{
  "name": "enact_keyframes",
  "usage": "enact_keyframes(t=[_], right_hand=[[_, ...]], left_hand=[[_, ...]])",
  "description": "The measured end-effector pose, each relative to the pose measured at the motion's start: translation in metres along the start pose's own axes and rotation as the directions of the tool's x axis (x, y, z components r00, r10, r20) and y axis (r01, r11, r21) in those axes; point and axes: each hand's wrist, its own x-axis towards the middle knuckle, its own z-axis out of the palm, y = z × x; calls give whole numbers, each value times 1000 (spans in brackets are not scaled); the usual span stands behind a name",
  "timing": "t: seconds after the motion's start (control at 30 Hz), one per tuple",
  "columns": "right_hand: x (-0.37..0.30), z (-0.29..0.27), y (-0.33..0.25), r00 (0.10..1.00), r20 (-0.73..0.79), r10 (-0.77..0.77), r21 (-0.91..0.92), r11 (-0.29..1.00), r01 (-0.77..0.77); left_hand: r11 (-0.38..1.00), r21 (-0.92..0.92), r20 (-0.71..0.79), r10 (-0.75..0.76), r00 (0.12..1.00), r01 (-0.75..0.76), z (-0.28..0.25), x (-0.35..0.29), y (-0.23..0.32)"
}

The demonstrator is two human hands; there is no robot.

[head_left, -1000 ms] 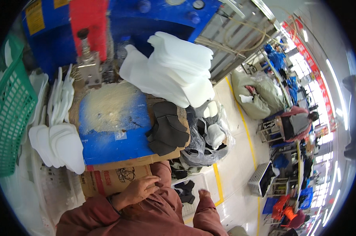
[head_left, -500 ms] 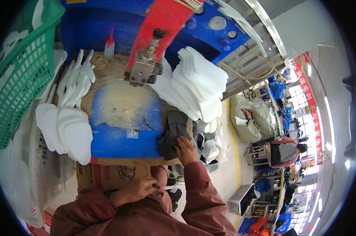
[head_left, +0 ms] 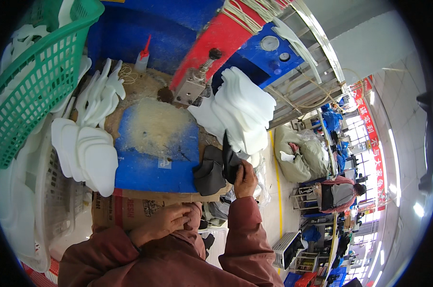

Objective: The person repeatedly places a white insole into a black shoe upper, presses the edges, and sets the assembled unit aside. The person handles multiple shoe uppers and insoles one at a time at a workbench with a sewing machine and baskets of parts.

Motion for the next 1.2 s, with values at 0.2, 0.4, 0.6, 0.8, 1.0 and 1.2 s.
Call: enact_keyframes(t=[0.2, 0.4, 0.6, 0.8, 1.0, 1.2], right_hand=[[-2, -41, -62, 974, 51, 219, 320, 920, -224], [-56, -11, -139, 836, 449, 316, 854, 124, -505], [-73, 5, -165, 697, 678, 233, 733, -155, -662], [-79, 33, -126, 700, 635, 326, 764, -131, -632], [-69, -11, -139, 907, 328, 263, 733, 535, -420], [-62, -1, -188, 693, 713, 111, 693, -263, -671]], left_hand=[[968, 168, -297, 230, 927, -187, -8, 26, 46], [982, 110, -261, 180, 948, -156, -17, 38, 75], [990, -118, -419, -123, 900, 80, -33, 18, 68], [943, 285, -577, 28, 816, 169, -83, 10, 94], [690, 723, -367, 405, 837, -17, -86, 16, 114], [525, 832, -67, 418, 906, -181, -73, 20, 138]])
